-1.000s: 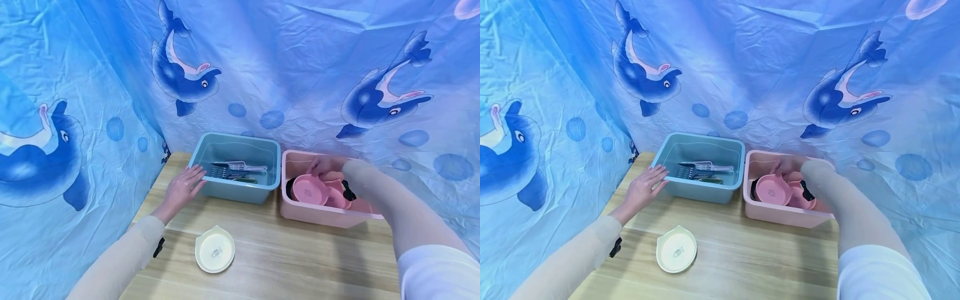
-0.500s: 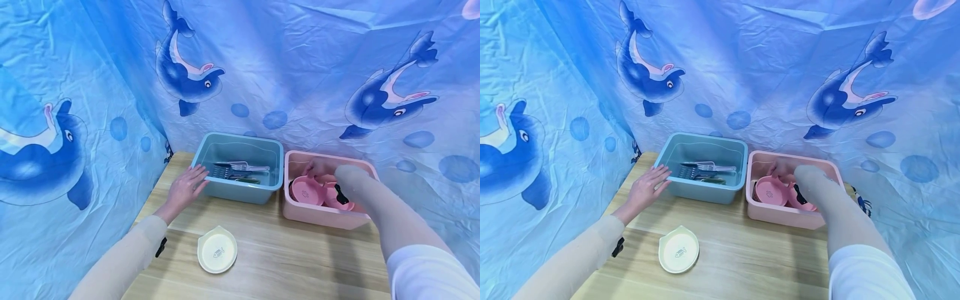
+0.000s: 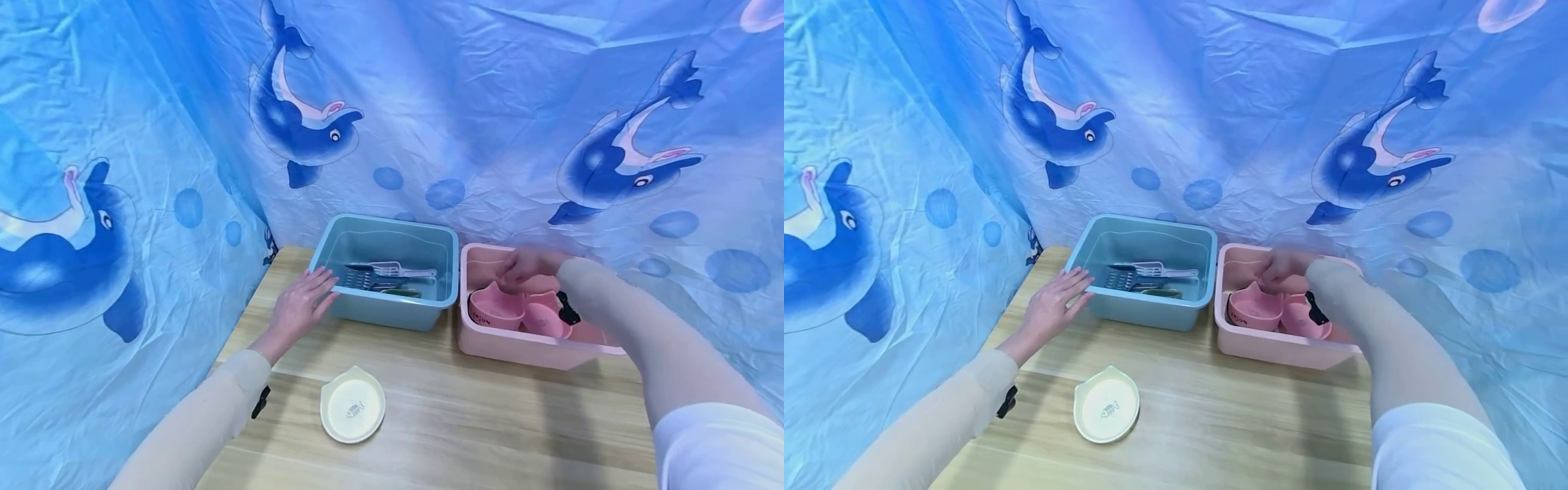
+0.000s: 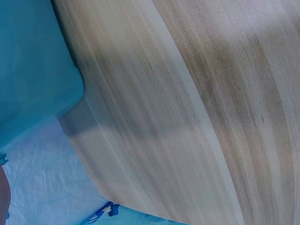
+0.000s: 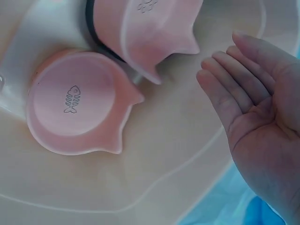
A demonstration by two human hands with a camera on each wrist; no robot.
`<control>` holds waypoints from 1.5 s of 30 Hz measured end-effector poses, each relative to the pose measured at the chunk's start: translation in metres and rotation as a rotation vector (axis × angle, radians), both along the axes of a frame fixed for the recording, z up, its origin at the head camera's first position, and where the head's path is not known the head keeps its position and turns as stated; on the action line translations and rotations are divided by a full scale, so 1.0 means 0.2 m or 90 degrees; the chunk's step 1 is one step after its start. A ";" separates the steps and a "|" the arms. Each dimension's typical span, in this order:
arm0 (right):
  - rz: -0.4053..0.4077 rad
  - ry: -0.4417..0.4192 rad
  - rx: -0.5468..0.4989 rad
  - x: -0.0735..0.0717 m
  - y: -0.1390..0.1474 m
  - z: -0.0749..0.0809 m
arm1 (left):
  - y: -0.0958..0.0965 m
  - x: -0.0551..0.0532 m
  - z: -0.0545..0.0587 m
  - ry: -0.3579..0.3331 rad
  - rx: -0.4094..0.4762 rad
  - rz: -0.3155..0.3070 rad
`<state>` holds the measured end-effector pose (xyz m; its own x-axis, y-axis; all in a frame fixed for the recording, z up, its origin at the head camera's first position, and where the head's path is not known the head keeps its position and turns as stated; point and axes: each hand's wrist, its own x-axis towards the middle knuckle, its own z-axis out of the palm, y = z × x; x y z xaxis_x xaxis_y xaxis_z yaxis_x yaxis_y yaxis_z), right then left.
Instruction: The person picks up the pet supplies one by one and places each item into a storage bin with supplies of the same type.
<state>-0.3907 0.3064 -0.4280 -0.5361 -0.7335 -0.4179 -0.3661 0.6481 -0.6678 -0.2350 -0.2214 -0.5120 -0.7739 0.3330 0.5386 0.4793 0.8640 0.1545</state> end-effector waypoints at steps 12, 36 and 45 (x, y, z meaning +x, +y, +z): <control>-0.063 0.016 0.068 0.22 -0.11 0.35 | 0.00 -0.01 -0.02 0.032 0.004 -0.025; -0.072 -0.178 -0.029 0.58 -0.55 0.43 | 0.00 0.01 -0.01 0.025 0.005 -0.025; -0.086 -0.307 -0.080 0.66 -0.71 0.25 | 0.01 0.01 0.00 0.007 0.006 -0.007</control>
<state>-0.2579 0.1643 -0.3787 -0.3970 -0.7320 -0.5537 0.0838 0.5718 -0.8161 -0.2335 -0.2191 -0.5127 -0.7645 0.3364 0.5500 0.4908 0.8568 0.1581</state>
